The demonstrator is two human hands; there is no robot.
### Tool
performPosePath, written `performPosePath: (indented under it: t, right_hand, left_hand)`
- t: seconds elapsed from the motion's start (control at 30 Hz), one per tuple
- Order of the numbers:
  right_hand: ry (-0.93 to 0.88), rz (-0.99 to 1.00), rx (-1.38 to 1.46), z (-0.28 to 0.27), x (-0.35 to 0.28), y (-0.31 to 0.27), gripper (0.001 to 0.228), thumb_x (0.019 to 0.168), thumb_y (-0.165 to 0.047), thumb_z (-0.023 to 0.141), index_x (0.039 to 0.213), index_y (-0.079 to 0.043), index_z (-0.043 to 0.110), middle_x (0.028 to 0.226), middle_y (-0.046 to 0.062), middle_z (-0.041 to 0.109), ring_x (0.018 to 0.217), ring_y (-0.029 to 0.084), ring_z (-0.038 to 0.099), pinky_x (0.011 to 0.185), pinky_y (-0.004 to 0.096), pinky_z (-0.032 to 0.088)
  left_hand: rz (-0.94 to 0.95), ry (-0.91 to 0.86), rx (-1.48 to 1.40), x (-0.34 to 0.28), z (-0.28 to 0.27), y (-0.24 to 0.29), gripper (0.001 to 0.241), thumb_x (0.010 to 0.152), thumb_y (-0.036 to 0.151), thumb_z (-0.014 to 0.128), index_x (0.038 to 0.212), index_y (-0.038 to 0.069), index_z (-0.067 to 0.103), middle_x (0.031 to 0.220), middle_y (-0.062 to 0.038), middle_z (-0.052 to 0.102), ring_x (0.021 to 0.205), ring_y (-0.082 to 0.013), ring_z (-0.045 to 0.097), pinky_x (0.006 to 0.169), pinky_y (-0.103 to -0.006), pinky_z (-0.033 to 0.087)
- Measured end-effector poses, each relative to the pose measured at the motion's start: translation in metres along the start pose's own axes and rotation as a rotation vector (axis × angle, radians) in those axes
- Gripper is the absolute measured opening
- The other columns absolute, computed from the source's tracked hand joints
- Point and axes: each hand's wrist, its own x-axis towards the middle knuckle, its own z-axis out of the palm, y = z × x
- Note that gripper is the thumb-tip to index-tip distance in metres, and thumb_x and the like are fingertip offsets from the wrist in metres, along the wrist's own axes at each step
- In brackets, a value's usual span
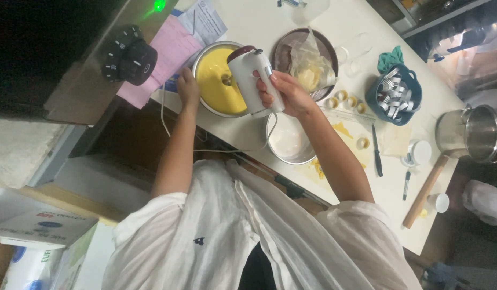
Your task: The person is seen cutting strips of dough, wrapping them around metal ring molds, and using a hand mixer to prepare a filling or batter in a bakery kitchen.
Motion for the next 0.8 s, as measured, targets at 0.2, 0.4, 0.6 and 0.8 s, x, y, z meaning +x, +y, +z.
performPosePath:
  t: [0.2, 0.4, 0.6, 0.8]
  right_hand:
    - [0.012, 0.003, -0.011, 0.001, 0.000, 0.000, 0.046, 0.111, -0.029, 0.055, 0.146, -0.001, 0.049, 0.107, 0.004, 0.053, 0.083, 0.013, 0.052, 0.075, 0.030, 0.046]
    - [0.009, -0.005, -0.016, 0.002, 0.000, 0.001, 0.044, 0.111, -0.029, 0.055, 0.145, 0.000, 0.050, 0.106, 0.004, 0.052, 0.083, 0.013, 0.051, 0.074, 0.029, 0.045]
    - [0.022, -0.005, -0.035, 0.004, 0.000, 0.000, 0.042, 0.111, -0.028, 0.054, 0.143, 0.000, 0.050, 0.105, 0.004, 0.052, 0.082, 0.013, 0.051, 0.073, 0.029, 0.045]
    - [0.040, -0.003, -0.049, 0.001, 0.000, 0.002, 0.042, 0.111, -0.030, 0.053, 0.141, 0.000, 0.051, 0.104, 0.005, 0.053, 0.079, 0.013, 0.051, 0.071, 0.030, 0.045]
  left_hand:
    - [0.011, 0.002, -0.053, -0.001, -0.001, 0.005, 0.056, 0.104, 0.038, 0.039, 0.103, -0.010, 0.068, 0.104, -0.034, 0.070, 0.100, -0.0490, 0.066, 0.087, -0.0516, 0.049]
    - [-0.063, -0.031, -0.025, -0.001, -0.002, 0.003, 0.057, 0.106, 0.038, 0.039, 0.103, -0.012, 0.066, 0.104, -0.035, 0.069, 0.100, -0.0489, 0.067, 0.089, -0.0505, 0.049]
    - [-0.010, -0.037, -0.076, -0.005, -0.005, 0.014, 0.057, 0.105, 0.038, 0.038, 0.107, -0.011, 0.067, 0.108, -0.034, 0.070, 0.103, -0.0468, 0.068, 0.090, -0.0491, 0.049]
    - [-0.036, -0.030, -0.046, -0.004, -0.004, 0.009, 0.058, 0.105, 0.040, 0.037, 0.107, -0.010, 0.067, 0.108, -0.033, 0.070, 0.104, -0.0478, 0.067, 0.091, -0.0496, 0.049]
